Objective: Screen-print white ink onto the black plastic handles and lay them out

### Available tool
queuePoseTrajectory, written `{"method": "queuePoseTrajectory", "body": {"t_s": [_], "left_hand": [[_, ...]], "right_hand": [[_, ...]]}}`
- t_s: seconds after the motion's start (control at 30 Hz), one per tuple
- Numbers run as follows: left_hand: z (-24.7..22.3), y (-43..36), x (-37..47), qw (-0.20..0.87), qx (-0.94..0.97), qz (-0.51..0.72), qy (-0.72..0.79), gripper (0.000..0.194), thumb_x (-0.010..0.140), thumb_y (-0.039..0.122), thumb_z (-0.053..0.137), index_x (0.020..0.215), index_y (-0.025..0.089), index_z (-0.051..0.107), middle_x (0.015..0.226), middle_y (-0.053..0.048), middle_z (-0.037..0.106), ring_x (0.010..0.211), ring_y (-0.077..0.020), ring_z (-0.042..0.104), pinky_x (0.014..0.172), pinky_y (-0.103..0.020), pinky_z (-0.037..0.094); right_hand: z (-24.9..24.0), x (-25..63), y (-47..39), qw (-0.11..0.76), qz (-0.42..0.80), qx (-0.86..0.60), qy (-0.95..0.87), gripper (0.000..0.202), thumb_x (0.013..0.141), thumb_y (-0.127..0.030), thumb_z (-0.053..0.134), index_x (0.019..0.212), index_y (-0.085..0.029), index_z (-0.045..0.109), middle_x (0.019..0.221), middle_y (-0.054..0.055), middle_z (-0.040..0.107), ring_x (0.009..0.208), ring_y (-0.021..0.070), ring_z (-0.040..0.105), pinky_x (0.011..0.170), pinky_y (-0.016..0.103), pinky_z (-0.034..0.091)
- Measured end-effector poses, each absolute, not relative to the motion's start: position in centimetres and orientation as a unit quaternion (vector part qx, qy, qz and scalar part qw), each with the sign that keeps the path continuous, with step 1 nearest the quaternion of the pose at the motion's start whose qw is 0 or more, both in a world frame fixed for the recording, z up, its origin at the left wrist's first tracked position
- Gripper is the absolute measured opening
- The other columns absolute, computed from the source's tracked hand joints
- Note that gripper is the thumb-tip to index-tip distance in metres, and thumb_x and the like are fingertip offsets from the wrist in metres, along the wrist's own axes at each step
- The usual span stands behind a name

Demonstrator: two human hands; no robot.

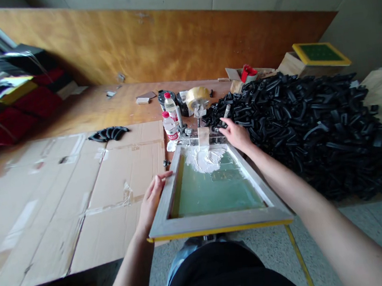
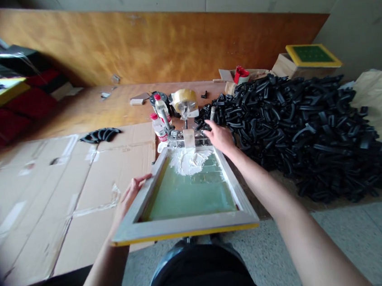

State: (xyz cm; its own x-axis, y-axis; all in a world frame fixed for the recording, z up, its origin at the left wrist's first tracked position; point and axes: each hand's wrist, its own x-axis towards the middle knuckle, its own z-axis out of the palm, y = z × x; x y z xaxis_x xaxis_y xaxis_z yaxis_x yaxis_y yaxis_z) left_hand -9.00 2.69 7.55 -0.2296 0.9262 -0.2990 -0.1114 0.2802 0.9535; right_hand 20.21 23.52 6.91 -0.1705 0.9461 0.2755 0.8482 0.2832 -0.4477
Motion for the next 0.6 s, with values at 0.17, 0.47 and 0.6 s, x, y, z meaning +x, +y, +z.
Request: {"method": "queuePoseTrajectory", "body": {"t_s": [0.17,0.47,0.6], "left_hand": [[11.0,7.6,-7.5,0.492,0.328,0.645,0.484,0.053,0.078,0.061,0.064,0.111,0.02,0.065,0.1,-0.004,0.07,0.084,-0.0165,0.066,0.071,-0.026,0.054],[3.5,2.6,-0.7,0.684,0.18,0.471,0.527,0.053,0.082,0.053,0.066,0.119,0.017,0.057,0.101,-0.012,0.073,0.079,-0.0205,0.071,0.063,-0.03,0.057],[-0.7,-0.6,-0.5,0.719,0.127,0.426,0.535,0.037,0.084,0.048,0.063,0.101,0.016,0.06,0.088,-0.01,0.073,0.074,-0.021,0.071,0.067,-0.034,0.058]], "right_hand": [[2.1,24.3,20.5,0.227,0.199,-0.649,-0.698,0.021,0.09,-0.027,0.053,0.094,-0.016,0.07,0.079,0.005,0.07,0.075,0.0196,0.063,0.076,0.03,0.046],[-1.4,16.5,10.0,0.211,0.177,-0.465,-0.842,0.009,0.083,-0.02,0.071,0.092,-0.02,0.07,0.093,0.005,0.065,0.095,0.0204,0.056,0.086,0.033,0.044],[-1.1,15.1,6.1,0.199,0.168,-0.33,-0.907,0.013,0.089,-0.032,0.065,0.095,-0.022,0.07,0.088,0.004,0.066,0.094,0.0196,0.057,0.088,0.033,0.044]]}}
